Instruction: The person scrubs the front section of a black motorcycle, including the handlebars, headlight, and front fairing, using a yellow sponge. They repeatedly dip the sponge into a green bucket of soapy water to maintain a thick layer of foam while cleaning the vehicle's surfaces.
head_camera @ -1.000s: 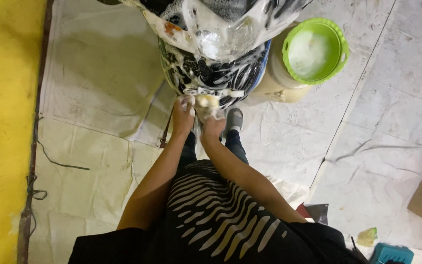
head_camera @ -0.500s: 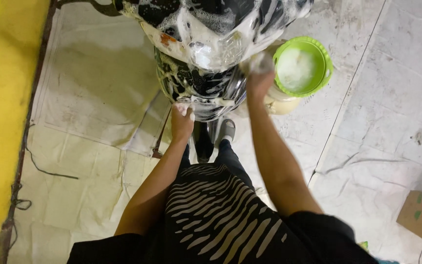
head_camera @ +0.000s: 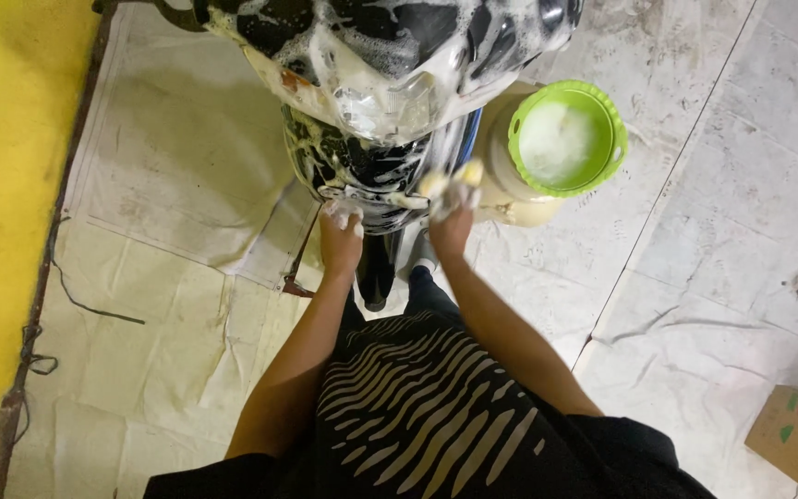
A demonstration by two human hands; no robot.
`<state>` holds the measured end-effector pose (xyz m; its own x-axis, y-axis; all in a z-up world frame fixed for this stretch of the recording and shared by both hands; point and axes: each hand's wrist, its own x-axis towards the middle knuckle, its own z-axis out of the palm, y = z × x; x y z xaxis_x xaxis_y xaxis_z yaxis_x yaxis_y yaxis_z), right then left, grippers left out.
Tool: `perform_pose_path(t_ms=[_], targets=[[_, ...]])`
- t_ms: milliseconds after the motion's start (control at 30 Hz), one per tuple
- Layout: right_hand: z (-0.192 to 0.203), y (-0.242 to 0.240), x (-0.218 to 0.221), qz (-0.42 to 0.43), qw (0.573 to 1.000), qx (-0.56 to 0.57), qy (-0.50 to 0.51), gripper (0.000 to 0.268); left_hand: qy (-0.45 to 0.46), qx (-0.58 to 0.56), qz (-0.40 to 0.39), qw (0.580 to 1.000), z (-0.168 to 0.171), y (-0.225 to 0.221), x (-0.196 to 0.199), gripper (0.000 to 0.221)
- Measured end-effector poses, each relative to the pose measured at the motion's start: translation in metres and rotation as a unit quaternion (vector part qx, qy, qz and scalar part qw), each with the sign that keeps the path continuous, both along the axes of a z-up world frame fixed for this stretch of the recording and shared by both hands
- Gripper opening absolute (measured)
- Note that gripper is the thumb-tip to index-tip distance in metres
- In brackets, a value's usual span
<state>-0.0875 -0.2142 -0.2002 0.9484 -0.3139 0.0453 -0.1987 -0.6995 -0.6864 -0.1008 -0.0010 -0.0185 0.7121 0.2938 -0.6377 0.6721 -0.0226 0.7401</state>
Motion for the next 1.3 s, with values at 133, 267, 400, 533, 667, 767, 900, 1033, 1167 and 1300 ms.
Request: perform_pose_path(t_ms=[133, 267, 400, 533, 667, 767, 900, 1033, 1167, 1300], targets=[[0.058, 0.028, -0.048, 0.011, 0.984, 0.174, 0.049, 0.048, 0.038, 0.006, -0.025, 0.999, 0.009, -0.009, -0.001, 0.075], [0.104, 0.026, -0.028, -0.183, 0.854, 0.47, 0.131, 0.036, 0.049, -0.036, 0.0, 0.998, 0.027, -0.016, 0.003, 0.08], [0.042, 0.017, -0.005, -0.286, 0.776, 0.563, 0.009, 0.013, 0.049, -0.026, 0.01, 0.998, 0.017, -0.014, 0.0, 0.078], [0.001, -0.008, 0.013, -0.38, 0.721, 0.579, -0.022, 0.025, 0.041, -0.021, -0.006, 0.999, 0.004, -0.006, -0.006, 0.077], [0.041, -0.028, 0.039, -0.248, 0.875, 0.416, 0.02, 0.037, 0.013, -0.047, -0.016, 0.999, -0.012, 0.003, -0.013, 0.08], [0.123, -0.009, 0.05, -0.192, 0.941, 0.254, 0.116, 0.032, 0.013, -0.015, -0.026, 0.999, -0.024, 0.003, -0.015, 0.079], [0.006, -0.032, 0.003, -0.183, 0.952, 0.18, 0.166, 0.029, 0.014, -0.004, -0.028, 0.999, -0.024, 0.002, -0.016, 0.08], [0.028, 0.015, -0.022, -0.221, 0.921, 0.272, 0.169, 0.027, -0.008, 0.061, -0.032, 0.998, -0.037, 0.004, -0.016, 0.075], [0.088, 0.025, 0.02, -0.25, 0.914, 0.314, 0.061, 0.029, 0.004, 0.058, -0.051, 0.997, -0.036, 0.015, -0.015, 0.067], [0.098, -0.016, 0.098, -0.138, 0.973, 0.183, -0.039, 0.054, -0.012, 0.029, -0.042, 0.999, -0.011, 0.018, -0.013, 0.069]])
